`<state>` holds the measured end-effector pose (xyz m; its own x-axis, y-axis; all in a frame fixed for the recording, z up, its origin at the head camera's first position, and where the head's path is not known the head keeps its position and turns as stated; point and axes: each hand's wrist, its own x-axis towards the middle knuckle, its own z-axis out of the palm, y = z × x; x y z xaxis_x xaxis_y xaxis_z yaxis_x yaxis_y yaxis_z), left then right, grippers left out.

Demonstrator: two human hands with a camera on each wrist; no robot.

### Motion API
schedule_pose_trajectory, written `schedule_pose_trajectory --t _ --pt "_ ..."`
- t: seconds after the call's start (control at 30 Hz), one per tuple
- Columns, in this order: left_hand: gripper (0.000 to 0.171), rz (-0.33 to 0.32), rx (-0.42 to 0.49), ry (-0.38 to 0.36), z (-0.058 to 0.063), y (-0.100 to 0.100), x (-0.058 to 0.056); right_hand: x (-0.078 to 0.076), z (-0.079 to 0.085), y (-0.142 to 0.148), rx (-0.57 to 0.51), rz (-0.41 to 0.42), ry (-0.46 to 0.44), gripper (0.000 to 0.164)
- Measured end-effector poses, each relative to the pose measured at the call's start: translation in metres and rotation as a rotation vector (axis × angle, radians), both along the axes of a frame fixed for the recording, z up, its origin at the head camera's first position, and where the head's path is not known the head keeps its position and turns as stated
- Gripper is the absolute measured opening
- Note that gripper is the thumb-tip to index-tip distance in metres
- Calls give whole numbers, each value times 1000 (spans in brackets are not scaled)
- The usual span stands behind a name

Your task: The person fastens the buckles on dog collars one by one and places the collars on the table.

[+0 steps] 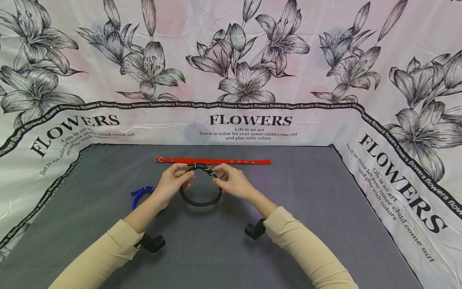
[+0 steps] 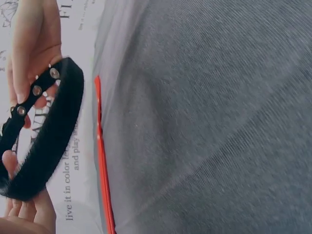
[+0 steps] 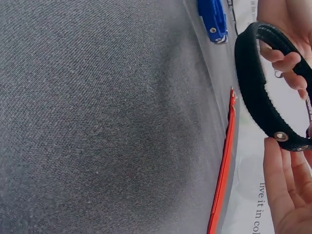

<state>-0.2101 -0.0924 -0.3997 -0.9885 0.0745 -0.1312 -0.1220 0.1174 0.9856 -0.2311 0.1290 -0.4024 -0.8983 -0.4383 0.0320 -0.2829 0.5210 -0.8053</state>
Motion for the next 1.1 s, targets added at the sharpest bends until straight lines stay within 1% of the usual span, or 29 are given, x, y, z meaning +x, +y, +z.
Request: schedule_pose_trajectory --t 0.07,0.2,0.3,0.43,0.53,0.73,0.8,0.93,1.03,1.1 --pt "43 -12 -16 -4 -1 -4 1 0 0 1 6 -2 18 28" --pt "38 -44 -69 -4 -4 -11 1 0 -1 1 4 -15 38 27" --pt "31 -66 -102 -6 -5 -13 2 1 0 0 7 -16 53 25" --pt "25 -88 -135 1 -8 -16 2 2 -1 -2 46 -20 87 24" --pt "24 -92 -163 9 -11 -17 2 2 -3 -3 78 -29 88 23" --pt "19 -85 -212 38 -15 -18 2 1 -7 -5 114 -25 59 23" --pt "17 -80 -254 53 -17 -19 2 1 -8 -5 123 -19 58 23" --pt "14 -62 -372 72 -21 -19 1 0 -12 -6 146 -5 75 22" --pt "14 -59 -453 87 -24 -18 0 0 -16 -6 157 12 92 22" --pt "15 -65 -489 92 -26 -17 -1 -1 -19 -6 161 20 104 21"
